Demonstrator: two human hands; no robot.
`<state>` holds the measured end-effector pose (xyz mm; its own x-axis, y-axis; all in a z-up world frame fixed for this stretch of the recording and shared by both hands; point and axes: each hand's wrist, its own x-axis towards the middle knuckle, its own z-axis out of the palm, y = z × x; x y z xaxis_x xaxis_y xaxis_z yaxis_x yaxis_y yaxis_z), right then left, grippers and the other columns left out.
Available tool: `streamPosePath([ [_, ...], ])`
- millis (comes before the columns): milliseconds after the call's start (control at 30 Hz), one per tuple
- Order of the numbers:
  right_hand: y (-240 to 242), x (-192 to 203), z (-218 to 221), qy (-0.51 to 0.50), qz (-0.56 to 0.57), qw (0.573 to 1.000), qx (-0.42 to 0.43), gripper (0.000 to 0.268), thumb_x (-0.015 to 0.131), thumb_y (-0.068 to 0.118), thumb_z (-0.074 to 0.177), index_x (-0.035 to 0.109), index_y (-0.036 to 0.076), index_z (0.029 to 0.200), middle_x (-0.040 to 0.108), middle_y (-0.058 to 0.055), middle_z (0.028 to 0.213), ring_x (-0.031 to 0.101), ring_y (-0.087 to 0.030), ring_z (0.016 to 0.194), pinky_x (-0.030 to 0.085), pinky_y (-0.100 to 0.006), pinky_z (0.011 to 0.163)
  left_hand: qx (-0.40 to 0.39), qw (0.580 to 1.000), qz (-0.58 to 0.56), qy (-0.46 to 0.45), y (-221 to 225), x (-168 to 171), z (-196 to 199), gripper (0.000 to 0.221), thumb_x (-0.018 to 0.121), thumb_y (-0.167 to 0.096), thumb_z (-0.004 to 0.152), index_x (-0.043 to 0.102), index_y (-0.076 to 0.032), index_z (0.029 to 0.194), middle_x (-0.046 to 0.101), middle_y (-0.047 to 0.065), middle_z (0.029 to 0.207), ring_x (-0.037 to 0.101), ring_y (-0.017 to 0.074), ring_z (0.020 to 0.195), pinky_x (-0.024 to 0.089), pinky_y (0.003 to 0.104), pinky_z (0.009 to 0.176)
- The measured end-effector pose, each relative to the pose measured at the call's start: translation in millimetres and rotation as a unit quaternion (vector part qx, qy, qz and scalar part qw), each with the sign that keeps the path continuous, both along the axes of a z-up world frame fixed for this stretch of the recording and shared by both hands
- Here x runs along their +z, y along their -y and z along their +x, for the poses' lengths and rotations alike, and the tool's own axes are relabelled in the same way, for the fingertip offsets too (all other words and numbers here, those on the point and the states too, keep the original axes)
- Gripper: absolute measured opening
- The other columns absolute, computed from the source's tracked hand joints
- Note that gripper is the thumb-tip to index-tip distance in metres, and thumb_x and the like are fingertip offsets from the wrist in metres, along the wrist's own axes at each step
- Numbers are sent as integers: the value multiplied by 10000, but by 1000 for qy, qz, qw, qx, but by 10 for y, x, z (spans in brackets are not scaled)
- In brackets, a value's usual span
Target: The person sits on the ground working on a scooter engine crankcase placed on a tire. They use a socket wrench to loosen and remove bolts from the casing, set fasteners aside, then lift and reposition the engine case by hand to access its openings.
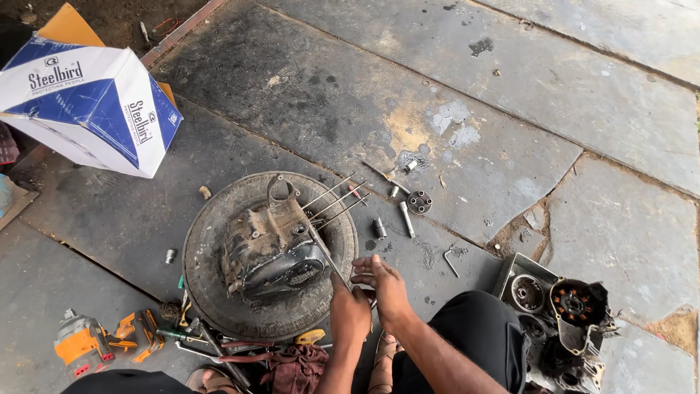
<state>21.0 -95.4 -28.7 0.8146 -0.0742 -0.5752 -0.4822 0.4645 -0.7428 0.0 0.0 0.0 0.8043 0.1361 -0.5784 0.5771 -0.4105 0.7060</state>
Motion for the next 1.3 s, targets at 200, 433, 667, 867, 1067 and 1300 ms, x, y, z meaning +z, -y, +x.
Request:
streamPosePath([
  [200, -116, 637, 281, -177, 135, 974, 38, 617, 288, 657, 985, 638, 181, 1162, 707, -66, 1070, 658, -265, 1009, 432, -469, 954, 118, 958, -136, 224, -43, -815, -106, 564, 521, -86, 968, 391, 64, 1496, 604, 292, 1334, 646, 382, 1183, 503, 475, 969],
  [433, -266, -337, 209, -209, 116, 954, 181, 165, 726, 73, 919, 684, -12, 1054, 743, -161, 983, 710, -267, 909, 604, -396, 870, 208, 953, -190, 113, 57, -739, -182, 326, 501, -154, 986, 577, 52, 1227, 734, 236, 1051, 739, 305, 956, 584, 400, 796],
  [667, -419, -467, -146, -136, -77, 986, 64, 240, 671, -17, 867, 651, -19, 1106, 690, -174, 832, 642, -282, 727, 509, -416, 644, 352, 877, -326, 32, 381, -429, -72, 316, 498, -167, 949, 657, 64, 1094, 746, 203, 980, 726, 271, 867, 578, 338, 736],
  [867, -587, 461, 50, -91, -518, 819, 228, 477, 672, 198, 816, 578, 101, 1273, 717, -165, 1027, 687, -357, 983, 538, -470, 904, 305, 888, -342, -34, 514, -1043, -64, 337, 563, -285, 952, 666, 3, 1095, 714, 126, 943, 689, 227, 854, 554, 306, 754],
  [1067, -558, 497, -37, 50, -555, 809, 187, 798, 755, 307, 795, 388, 83, 1466, 530, -169, 1409, 442, -332, 1352, 334, -519, 1102, 255, 848, -464, 20, 135, -2140, -319, 315, 609, -328, 927, 665, -63, 1087, 680, 29, 861, 656, 156, 779, 544, 267, 720],
  [1300, 148, -1021, -991, -149, -45, 987, -49, 594, 754, 339, 954, 611, -104, 1323, 574, -236, 1065, 418, -355, 946, 354, -476, 704, 107, 895, -428, -59, -516, -982, 172, 260, 688, -299, 956, 695, -40, 959, 679, 84, 734, 576, 150, 604, 466, 282, 553],
])
